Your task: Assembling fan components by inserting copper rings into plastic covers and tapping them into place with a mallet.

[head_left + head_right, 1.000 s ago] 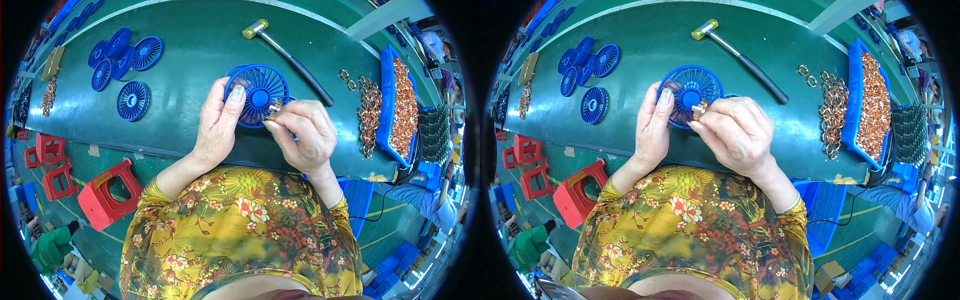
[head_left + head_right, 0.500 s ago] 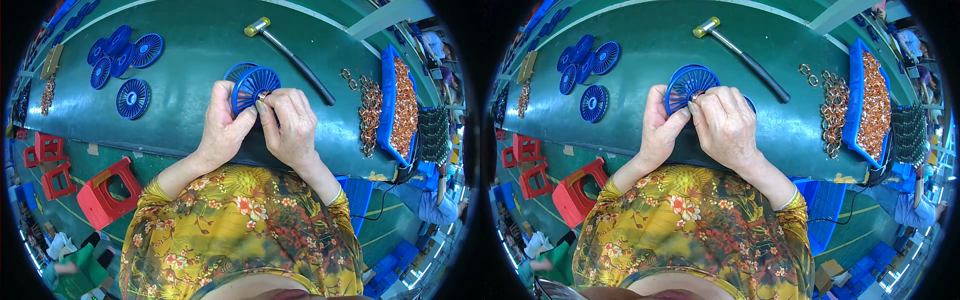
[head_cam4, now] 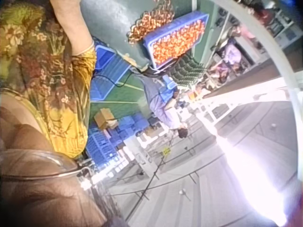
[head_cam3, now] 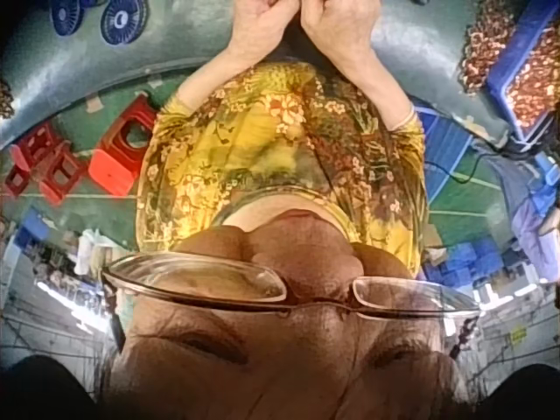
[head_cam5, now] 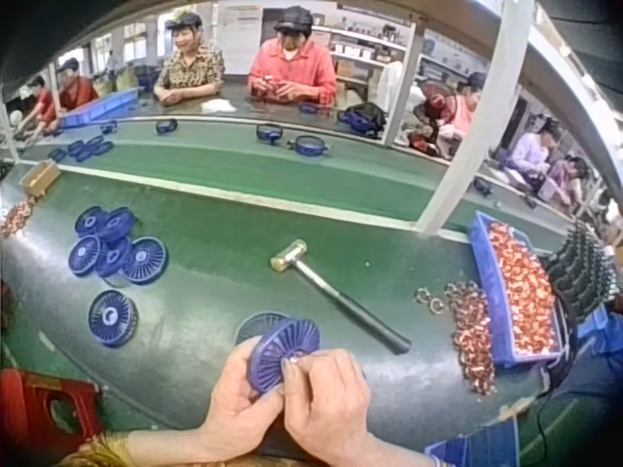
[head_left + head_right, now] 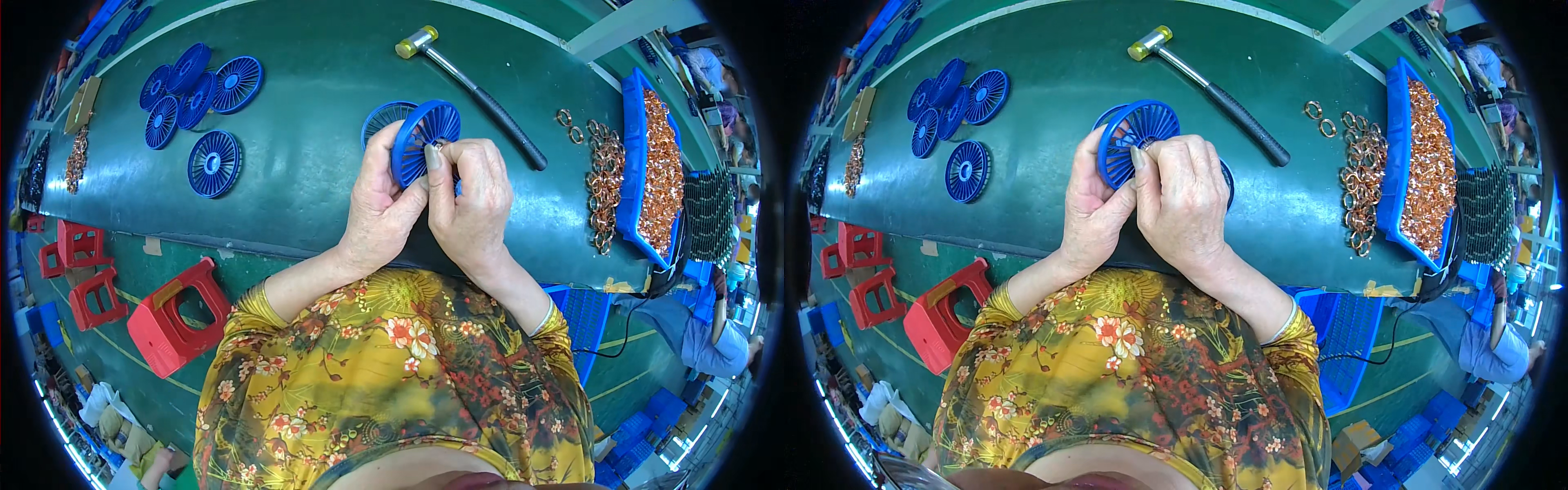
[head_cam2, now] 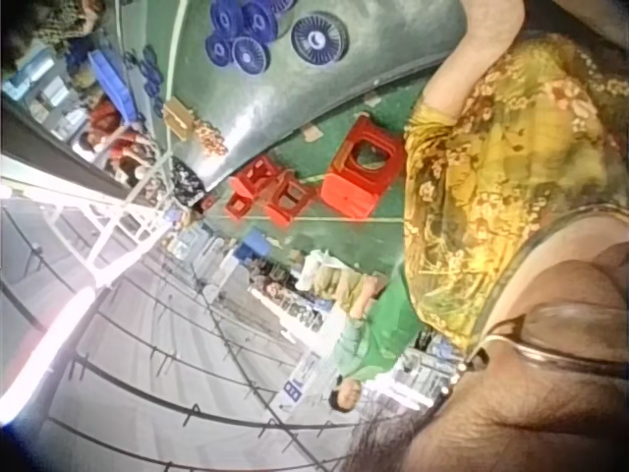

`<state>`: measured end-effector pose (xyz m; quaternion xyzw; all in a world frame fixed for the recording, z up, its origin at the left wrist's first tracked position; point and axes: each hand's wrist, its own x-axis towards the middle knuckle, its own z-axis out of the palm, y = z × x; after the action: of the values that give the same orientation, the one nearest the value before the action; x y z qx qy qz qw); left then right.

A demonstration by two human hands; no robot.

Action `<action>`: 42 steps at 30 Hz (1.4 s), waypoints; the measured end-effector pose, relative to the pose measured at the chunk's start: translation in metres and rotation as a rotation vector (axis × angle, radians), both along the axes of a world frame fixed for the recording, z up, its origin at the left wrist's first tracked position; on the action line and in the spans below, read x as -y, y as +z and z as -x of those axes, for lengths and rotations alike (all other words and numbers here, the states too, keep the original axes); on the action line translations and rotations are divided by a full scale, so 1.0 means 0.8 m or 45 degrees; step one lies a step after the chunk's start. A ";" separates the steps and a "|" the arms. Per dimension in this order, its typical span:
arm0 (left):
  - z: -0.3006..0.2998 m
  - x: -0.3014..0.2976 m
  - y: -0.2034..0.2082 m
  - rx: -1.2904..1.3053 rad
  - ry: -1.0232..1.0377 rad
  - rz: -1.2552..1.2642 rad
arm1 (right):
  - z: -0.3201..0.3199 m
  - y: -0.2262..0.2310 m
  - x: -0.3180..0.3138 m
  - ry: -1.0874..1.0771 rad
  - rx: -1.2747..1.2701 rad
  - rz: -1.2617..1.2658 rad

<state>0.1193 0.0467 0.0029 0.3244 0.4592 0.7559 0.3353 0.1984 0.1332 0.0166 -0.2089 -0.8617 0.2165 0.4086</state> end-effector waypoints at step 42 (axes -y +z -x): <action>0.035 0.028 0.003 -1.130 0.388 0.144 | -0.030 0.023 -0.066 0.379 0.086 0.779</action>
<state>0.0911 0.0241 0.0055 0.5261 0.6411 0.5586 0.0091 0.2227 0.1860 0.0349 -0.2009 -0.7908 0.5153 0.2622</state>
